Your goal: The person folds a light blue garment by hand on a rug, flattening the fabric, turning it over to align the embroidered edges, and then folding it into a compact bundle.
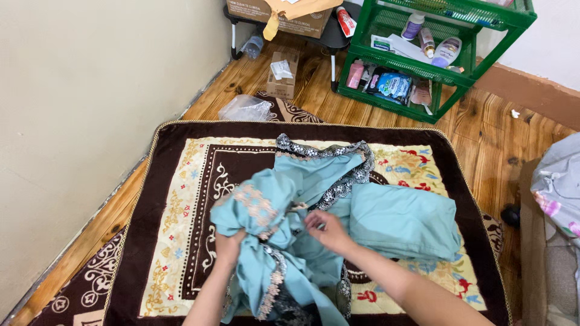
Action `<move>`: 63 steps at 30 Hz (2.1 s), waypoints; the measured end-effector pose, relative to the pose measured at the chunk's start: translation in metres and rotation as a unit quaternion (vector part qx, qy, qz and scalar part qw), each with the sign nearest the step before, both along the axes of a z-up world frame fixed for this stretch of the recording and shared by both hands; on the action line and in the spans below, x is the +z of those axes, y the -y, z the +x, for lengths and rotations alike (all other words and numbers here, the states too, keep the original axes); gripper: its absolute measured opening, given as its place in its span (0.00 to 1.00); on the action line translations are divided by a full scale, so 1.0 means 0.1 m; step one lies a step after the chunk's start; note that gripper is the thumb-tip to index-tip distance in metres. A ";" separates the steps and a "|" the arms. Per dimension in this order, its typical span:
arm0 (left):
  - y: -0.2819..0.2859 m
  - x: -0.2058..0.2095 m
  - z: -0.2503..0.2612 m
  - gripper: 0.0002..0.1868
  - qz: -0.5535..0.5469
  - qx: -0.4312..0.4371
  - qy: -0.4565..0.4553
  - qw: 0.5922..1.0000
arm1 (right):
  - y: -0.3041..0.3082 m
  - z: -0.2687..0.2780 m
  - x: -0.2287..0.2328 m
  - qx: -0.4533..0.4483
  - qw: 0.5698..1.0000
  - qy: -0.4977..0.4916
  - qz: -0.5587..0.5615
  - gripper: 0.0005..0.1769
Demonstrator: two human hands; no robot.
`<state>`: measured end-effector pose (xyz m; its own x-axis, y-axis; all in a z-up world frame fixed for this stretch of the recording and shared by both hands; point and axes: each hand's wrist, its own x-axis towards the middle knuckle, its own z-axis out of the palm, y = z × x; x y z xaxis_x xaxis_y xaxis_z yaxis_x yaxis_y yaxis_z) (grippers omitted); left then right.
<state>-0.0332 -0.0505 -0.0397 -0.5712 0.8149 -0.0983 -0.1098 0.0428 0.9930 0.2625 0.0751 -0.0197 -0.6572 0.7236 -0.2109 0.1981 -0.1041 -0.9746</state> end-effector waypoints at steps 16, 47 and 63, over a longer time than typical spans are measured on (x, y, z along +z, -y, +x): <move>0.06 0.12 -0.13 0.26 0.030 0.047 0.119 0.991 | -0.06 -0.02 0.20 0.320 0.669 0.548 0.387 0.52; -0.63 1.66 0.32 0.30 0.121 0.117 -0.057 0.984 | -0.48 -0.47 2.14 -0.196 0.905 -0.218 0.310 0.30; -0.53 1.52 0.59 0.43 0.057 -0.166 -0.022 0.984 | -0.95 0.28 1.38 -0.130 0.990 -0.057 0.005 0.23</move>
<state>0.0262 0.0024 0.1122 -0.2741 0.9614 0.0227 -0.0650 -0.0421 0.9970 0.2900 0.1701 0.1187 -0.4676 0.8732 -0.1375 0.0544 -0.1268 -0.9904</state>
